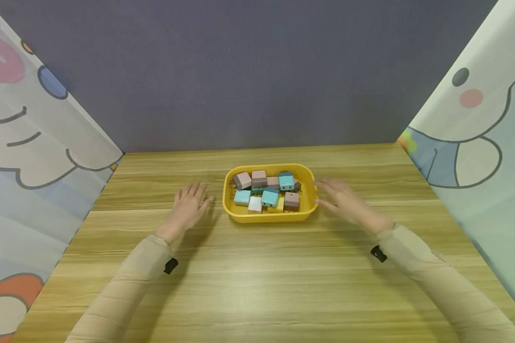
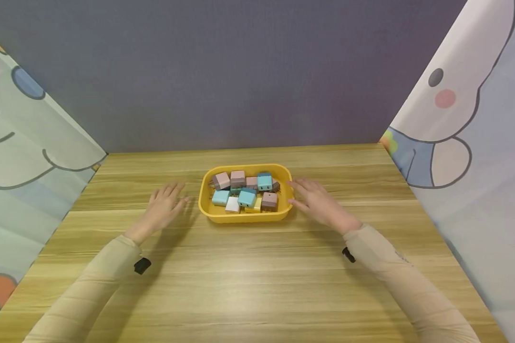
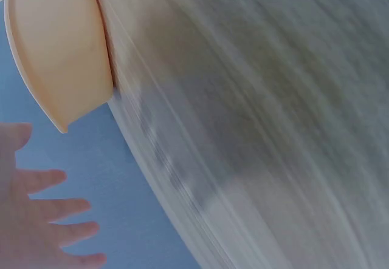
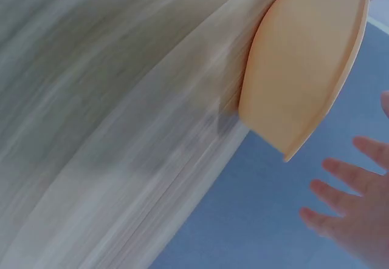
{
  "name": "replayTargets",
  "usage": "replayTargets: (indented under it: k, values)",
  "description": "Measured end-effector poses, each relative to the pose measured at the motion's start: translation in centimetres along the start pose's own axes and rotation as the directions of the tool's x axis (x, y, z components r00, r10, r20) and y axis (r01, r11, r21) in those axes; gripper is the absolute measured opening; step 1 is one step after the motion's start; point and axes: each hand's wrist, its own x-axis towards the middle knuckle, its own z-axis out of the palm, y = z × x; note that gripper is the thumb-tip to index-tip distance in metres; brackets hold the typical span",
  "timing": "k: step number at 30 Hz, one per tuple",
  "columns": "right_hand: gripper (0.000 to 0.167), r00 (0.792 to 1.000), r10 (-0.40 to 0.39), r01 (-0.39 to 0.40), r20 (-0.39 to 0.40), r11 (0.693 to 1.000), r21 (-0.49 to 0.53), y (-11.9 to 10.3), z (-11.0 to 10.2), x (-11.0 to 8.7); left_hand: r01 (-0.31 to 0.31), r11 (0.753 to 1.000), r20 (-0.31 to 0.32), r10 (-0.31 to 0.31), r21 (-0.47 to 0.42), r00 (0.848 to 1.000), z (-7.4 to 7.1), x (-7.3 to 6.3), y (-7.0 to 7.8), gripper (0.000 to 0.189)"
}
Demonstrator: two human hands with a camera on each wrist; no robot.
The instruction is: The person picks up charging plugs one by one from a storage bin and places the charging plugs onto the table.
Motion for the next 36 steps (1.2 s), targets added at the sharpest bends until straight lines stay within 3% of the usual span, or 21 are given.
replayTargets:
  k: [7,23,28,36]
  values:
    - [0.049,0.992,-0.107,0.109,-0.061,0.994,0.019,-1.1,0.2,0.1,-0.04,0.999,-0.052,0.041,0.015,0.998,0.1,-0.1,0.1,0.05]
    - [0.037,0.97,-0.233,0.233,-0.064,0.972,-0.013,-2.5,1.8,0.3,-0.066,0.998,-0.074,0.066,0.012,0.995,0.1,-0.3,-0.2,0.04]
    - [0.028,0.964,-0.256,0.254,-0.075,0.966,-0.045,-2.8,2.2,0.3,-0.07,0.998,-0.071,0.07,0.006,0.995,0.1,-0.4,-0.2,0.039]
    - [0.015,0.974,-0.222,0.218,-0.054,0.974,-0.066,-3.1,2.5,0.2,-0.076,0.997,-0.071,0.075,-0.002,0.995,0.2,-0.3,-0.3,0.036]
